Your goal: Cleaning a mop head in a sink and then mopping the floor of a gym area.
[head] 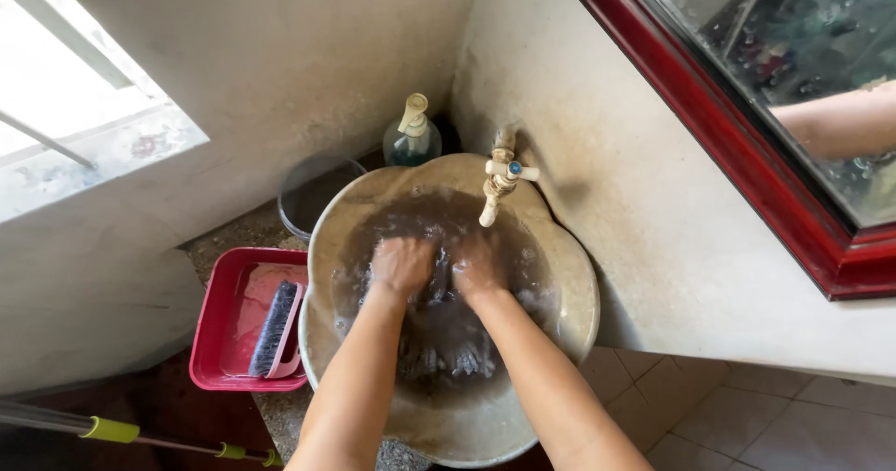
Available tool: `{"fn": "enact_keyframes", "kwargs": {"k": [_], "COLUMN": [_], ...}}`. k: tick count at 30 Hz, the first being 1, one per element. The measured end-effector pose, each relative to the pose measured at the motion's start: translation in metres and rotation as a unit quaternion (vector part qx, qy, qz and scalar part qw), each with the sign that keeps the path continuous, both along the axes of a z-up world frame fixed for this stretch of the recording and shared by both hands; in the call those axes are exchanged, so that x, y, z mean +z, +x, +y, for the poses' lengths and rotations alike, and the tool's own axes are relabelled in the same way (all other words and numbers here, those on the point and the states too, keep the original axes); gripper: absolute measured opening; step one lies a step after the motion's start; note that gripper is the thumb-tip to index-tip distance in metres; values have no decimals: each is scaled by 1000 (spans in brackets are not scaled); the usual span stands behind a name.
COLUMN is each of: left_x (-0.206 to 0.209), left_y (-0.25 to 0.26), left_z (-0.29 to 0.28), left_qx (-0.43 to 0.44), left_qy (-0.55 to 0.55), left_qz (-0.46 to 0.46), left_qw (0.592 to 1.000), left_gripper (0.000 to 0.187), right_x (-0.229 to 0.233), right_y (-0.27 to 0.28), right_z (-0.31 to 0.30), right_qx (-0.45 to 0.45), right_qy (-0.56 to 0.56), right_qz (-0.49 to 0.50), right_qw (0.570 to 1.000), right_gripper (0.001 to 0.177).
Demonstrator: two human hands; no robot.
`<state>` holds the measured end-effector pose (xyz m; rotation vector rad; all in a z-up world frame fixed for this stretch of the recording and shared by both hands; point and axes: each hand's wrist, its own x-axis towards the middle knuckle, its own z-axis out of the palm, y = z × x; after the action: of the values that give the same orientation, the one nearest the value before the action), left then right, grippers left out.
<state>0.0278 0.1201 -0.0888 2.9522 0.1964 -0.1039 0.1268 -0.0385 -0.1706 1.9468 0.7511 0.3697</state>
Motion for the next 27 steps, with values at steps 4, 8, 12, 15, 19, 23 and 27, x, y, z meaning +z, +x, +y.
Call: {"fn": "enact_keyframes", "kwargs": {"k": [4,8,12,15,19,23,27], "left_x": [23,45,74,12,28,56,159], "left_y": [1,-29,-48,-48,-65,-65,-79], "left_z": [-9,-21,-28,-24,-33,-25,-55], "left_qx": [72,106,157,278,344,325,326], "left_qy": [9,-58,-112,-80,-143,-307,-342], "left_qz": [10,-43,-52,14,75,26,-64], "left_qw": [997,992,980,957,925,894,879], "left_gripper": [34,30,64,71,59,64,46], "right_x": [66,77,139,166,176,140,274], "right_y": [-7,-6,-35,-74,-121,-125,-165], "right_z": [-1,-19,-31,-50,-63,-59,-48], "right_qx": [-144,41,-1,49,0,-145,-195], "right_qy": [468,365,461,442,445,571,669], "right_qz": [422,412,425,376,456,638,611], "right_qw": [763,834,779,813,771,496,376], "right_gripper": [31,60,84,55,34,82,101]}}
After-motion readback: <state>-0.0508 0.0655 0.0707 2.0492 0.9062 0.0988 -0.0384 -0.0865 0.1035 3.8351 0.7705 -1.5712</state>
